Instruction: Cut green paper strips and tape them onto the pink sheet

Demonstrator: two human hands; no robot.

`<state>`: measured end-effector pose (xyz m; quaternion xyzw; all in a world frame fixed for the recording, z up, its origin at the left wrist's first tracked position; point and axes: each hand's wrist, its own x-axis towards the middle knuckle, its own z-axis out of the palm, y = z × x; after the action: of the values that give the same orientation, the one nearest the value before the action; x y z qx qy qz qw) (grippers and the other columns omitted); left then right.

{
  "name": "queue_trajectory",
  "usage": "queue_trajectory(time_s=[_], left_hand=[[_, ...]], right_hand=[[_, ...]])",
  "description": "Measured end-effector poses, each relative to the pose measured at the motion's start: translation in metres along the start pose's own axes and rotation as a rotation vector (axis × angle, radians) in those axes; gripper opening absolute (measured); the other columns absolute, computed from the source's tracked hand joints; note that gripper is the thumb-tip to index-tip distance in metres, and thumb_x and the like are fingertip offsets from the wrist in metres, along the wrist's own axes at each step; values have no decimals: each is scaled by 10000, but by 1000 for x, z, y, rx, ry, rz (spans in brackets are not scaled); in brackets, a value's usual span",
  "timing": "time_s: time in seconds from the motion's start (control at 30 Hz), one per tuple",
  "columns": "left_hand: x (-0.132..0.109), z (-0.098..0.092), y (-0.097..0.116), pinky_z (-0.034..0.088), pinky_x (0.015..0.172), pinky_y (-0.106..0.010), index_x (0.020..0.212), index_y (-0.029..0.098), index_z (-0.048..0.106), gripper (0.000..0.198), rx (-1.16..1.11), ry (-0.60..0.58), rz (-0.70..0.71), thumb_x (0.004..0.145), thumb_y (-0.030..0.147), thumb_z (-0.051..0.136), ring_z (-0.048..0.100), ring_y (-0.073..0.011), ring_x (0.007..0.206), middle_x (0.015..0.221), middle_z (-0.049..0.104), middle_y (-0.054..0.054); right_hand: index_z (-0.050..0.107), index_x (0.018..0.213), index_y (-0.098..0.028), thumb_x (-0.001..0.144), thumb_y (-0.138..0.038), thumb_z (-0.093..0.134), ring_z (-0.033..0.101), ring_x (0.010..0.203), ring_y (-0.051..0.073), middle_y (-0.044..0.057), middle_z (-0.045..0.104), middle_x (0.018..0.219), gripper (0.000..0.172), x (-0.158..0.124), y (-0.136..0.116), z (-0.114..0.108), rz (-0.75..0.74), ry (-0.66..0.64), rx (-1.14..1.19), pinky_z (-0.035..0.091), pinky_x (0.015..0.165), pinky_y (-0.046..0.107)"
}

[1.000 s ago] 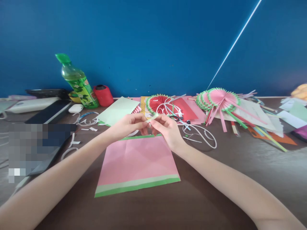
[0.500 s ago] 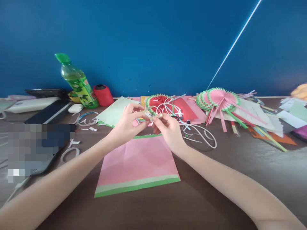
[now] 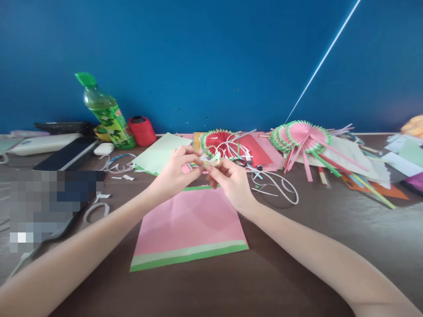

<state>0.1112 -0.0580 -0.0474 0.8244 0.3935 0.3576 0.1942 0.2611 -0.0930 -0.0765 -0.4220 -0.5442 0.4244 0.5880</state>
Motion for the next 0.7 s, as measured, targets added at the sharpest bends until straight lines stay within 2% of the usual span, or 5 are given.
queue_trajectory(time_s=[0.27,0.47,0.7], left_hand=[[0,-2,2,308,987,-400,679,193,587,88,-94,-43,-59,734,206,520,464,-192,1047,978,532,-31],[1,-5,1,352,936,-361,657,190,572,98,-155,-80,-49,721,185,498,486,-170,976,900,551,-22],[1,-5,3,362,917,-347,677,186,572,69,-148,-94,-76,717,208,519,483,-174,978,915,557,-23]], right_hand=[[592,702,-176,736,-307,639,516,480,81,-26,577,564,143,0,-1,1,30,-5,38,412,450,216],[586,689,-181,734,-301,643,515,482,73,-34,574,571,141,1,-1,-1,54,-28,109,411,450,208],[584,689,-180,735,-317,639,516,473,78,-33,577,557,155,2,0,-2,34,-9,59,415,449,215]])
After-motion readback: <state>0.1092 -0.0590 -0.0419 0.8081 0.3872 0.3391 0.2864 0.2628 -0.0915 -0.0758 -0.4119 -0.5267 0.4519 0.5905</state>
